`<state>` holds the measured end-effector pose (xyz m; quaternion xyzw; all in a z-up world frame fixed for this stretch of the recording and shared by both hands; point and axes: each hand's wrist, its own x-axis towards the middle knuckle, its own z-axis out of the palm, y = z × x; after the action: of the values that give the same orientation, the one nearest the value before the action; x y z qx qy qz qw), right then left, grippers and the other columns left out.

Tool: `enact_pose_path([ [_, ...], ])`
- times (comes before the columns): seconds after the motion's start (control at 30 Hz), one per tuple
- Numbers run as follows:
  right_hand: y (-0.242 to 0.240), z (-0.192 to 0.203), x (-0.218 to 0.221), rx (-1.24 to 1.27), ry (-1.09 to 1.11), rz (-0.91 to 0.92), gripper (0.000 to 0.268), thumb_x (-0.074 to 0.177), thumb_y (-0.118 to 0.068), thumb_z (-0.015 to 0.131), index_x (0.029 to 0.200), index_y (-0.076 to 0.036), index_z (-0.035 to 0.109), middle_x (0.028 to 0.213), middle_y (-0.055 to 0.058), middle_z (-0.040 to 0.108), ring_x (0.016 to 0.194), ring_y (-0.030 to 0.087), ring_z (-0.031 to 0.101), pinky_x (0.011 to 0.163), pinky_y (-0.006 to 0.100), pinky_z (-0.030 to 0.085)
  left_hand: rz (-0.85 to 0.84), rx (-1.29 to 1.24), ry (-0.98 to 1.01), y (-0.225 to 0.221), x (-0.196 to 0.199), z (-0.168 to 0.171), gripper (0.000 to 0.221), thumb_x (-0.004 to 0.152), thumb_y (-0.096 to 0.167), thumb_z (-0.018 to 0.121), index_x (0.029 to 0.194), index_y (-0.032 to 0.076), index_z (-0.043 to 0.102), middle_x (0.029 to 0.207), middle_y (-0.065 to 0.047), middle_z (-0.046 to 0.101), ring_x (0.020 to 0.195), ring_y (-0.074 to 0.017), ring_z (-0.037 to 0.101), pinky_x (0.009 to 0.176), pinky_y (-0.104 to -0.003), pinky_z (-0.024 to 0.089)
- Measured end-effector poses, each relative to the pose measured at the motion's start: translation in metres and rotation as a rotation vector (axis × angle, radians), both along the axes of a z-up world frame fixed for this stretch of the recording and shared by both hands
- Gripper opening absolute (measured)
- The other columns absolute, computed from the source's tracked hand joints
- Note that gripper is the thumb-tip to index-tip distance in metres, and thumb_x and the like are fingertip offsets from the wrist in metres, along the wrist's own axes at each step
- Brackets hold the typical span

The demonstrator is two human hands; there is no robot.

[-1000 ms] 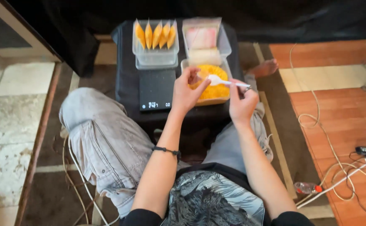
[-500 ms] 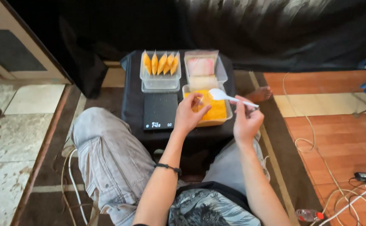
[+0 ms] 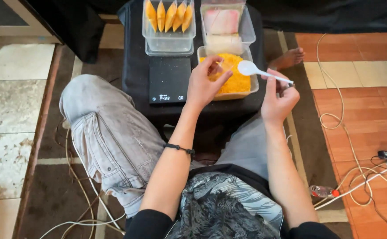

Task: Scooping yellow granular food material from a large container into small plastic cups using a spoon.

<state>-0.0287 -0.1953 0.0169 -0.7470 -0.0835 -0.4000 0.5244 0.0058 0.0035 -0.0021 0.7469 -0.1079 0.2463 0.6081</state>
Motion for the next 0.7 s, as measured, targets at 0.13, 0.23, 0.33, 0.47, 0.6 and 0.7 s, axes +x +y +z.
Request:
enact_pose_path([
  [0.13, -0.004, -0.018, 0.008, -0.015, 0.026, -0.057, 0.017, 0.092, -0.002, 0.069, 0.1, -0.009, 0.082, 0.081, 0.005, 0.077, 0.076, 0.008, 0.069, 0.071, 0.023, 0.054, -0.001, 0.024, -0.015, 0.001, 0.003, -0.007, 0.038, 0.082, 0.032, 0.087, 0.111, 0.015, 0.069, 0.08, -0.004, 0.068, 0.078, -0.0202, 0.066, 0.077, -0.035, 0.055],
  [0.23, 0.002, -0.019, 0.006, -0.082, 0.029, -0.088, 0.014, 0.089, -0.003, 0.071, 0.095, -0.007, 0.083, 0.08, 0.012, 0.076, 0.075, 0.021, 0.072, 0.069, 0.034, 0.055, 0.009, 0.042, -0.02, -0.001, 0.006, -0.009, 0.042, 0.082, 0.034, 0.087, 0.114, 0.015, 0.068, 0.083, -0.006, 0.072, 0.08, -0.0232, 0.069, 0.078, -0.037, 0.055],
  [0.33, 0.003, -0.021, 0.009, -0.052, 0.127, -0.115, 0.01, 0.09, -0.011, 0.074, 0.093, -0.009, 0.082, 0.073, 0.01, 0.074, 0.064, 0.014, 0.063, 0.065, 0.03, 0.05, 0.005, 0.061, 0.005, 0.001, 0.001, -0.002, 0.042, 0.082, 0.033, 0.087, 0.115, 0.015, 0.068, 0.085, -0.008, 0.07, 0.08, -0.0261, 0.068, 0.078, -0.039, 0.054],
  [0.47, 0.0, -0.015, 0.012, 0.038, 0.126, -0.091, 0.012, 0.091, -0.009, 0.072, 0.095, -0.012, 0.083, 0.075, 0.006, 0.075, 0.066, 0.008, 0.062, 0.067, 0.027, 0.052, -0.001, 0.05, 0.048, 0.002, 0.001, -0.002, 0.044, 0.081, 0.035, 0.088, 0.114, 0.014, 0.067, 0.085, -0.005, 0.072, 0.079, -0.0231, 0.067, 0.078, -0.037, 0.054],
  [0.6, 0.004, 0.004, 0.009, 0.143, 0.086, -0.024, 0.015, 0.095, -0.008, 0.067, 0.1, -0.009, 0.082, 0.079, 0.004, 0.077, 0.062, 0.005, 0.056, 0.064, 0.02, 0.048, -0.017, 0.075, -0.002, 0.005, 0.003, -0.008, 0.043, 0.079, 0.034, 0.09, 0.112, 0.017, 0.068, 0.08, -0.002, 0.07, 0.073, -0.019, 0.064, 0.075, -0.035, 0.054],
  [0.7, 0.012, 0.019, -0.001, 0.106, 0.009, 0.071, 0.018, 0.098, -0.002, 0.064, 0.108, -0.003, 0.079, 0.085, 0.009, 0.078, 0.067, 0.007, 0.056, 0.068, 0.022, 0.049, -0.023, 0.098, -0.021, 0.003, -0.001, -0.002, 0.043, 0.078, 0.032, 0.09, 0.112, 0.016, 0.068, 0.083, -0.005, 0.072, 0.076, -0.0226, 0.066, 0.075, -0.035, 0.054],
])
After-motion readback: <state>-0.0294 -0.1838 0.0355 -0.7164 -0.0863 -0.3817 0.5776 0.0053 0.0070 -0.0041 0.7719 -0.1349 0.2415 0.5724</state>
